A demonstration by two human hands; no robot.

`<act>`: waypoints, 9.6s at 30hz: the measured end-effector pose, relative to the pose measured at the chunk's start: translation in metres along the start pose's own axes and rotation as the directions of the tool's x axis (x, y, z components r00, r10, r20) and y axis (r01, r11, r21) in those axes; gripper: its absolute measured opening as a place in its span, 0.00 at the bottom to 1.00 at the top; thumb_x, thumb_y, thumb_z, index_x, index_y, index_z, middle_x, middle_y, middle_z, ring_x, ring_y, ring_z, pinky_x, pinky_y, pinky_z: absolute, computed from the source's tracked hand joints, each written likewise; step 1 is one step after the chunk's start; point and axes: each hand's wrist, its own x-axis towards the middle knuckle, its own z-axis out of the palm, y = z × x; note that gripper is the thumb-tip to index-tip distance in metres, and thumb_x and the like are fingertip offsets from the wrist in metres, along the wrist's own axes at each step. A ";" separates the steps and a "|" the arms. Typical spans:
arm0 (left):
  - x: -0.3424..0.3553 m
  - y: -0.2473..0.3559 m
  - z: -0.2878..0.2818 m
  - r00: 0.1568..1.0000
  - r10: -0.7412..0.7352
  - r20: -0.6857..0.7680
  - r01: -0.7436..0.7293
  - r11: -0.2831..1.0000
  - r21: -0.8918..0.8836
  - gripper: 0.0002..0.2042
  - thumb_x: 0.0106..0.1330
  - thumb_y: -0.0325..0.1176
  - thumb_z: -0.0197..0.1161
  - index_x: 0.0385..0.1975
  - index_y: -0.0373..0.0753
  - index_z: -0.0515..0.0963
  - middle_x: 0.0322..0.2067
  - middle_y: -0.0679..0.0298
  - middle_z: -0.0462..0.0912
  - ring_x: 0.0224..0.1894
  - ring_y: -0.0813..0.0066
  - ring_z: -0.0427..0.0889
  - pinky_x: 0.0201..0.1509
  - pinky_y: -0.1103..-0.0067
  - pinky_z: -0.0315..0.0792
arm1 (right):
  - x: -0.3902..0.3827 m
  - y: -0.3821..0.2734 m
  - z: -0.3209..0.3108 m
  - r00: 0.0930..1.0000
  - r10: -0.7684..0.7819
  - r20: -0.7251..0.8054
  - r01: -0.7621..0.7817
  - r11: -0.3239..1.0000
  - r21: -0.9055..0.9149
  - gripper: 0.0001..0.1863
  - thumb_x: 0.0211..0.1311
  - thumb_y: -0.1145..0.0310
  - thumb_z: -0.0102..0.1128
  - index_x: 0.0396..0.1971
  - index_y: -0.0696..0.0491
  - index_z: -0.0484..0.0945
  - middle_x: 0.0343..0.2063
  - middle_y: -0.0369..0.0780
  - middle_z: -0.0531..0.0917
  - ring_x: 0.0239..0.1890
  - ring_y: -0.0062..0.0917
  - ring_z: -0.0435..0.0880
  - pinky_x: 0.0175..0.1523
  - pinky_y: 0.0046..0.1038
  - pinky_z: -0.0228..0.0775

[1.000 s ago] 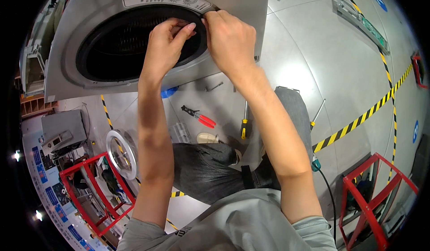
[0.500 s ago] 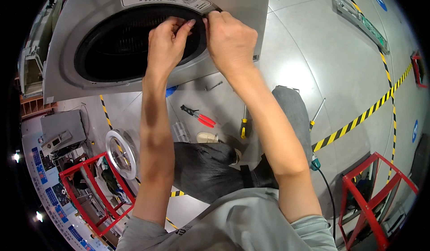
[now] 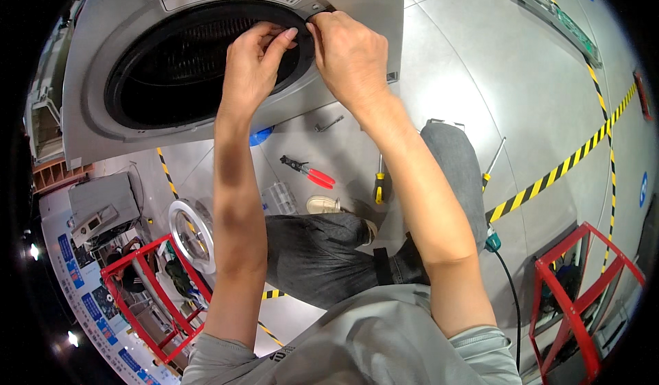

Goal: The person uses a screwdriver to unscrew and remove a screw from the front panel of a washing machine, then adjusts and presses on the rubber door seal with their hands.

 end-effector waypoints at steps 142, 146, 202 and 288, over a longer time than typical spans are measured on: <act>-0.016 -0.045 0.039 0.992 0.116 -0.056 -0.110 0.988 0.105 0.08 0.59 0.21 0.70 0.34 0.31 0.76 0.30 0.63 0.82 0.33 0.81 0.80 0.36 0.86 0.74 | -0.077 0.016 0.086 0.800 0.501 -0.329 -0.305 0.813 0.495 0.05 0.45 0.76 0.64 0.22 0.54 0.76 0.21 0.36 0.77 0.24 0.30 0.78 0.27 0.30 0.70; -0.024 -0.048 0.044 0.969 0.213 -0.124 -0.174 0.949 0.264 0.08 0.61 0.23 0.69 0.33 0.32 0.75 0.30 0.63 0.82 0.32 0.82 0.80 0.37 0.86 0.75 | -0.073 0.005 0.089 0.744 0.586 -0.321 -0.398 0.774 0.492 0.06 0.47 0.77 0.65 0.23 0.54 0.76 0.21 0.37 0.78 0.23 0.31 0.78 0.27 0.30 0.70; -0.021 -0.053 0.040 0.996 0.069 0.051 -0.081 0.948 0.309 0.06 0.64 0.24 0.66 0.37 0.29 0.77 0.30 0.65 0.82 0.33 0.83 0.77 0.40 0.85 0.72 | -0.099 0.007 0.097 0.708 0.699 -0.102 -0.485 0.587 0.648 0.05 0.58 0.71 0.62 0.27 0.55 0.77 0.26 0.41 0.78 0.28 0.37 0.82 0.31 0.35 0.73; -0.035 -0.095 0.034 0.985 -0.097 0.146 0.035 0.925 0.379 0.07 0.66 0.29 0.66 0.34 0.32 0.76 0.28 0.71 0.75 0.29 0.86 0.69 0.33 0.87 0.64 | -0.126 0.003 0.129 0.687 0.726 0.024 -0.541 0.489 0.684 0.07 0.63 0.70 0.58 0.30 0.58 0.79 0.28 0.46 0.83 0.32 0.44 0.82 0.36 0.39 0.72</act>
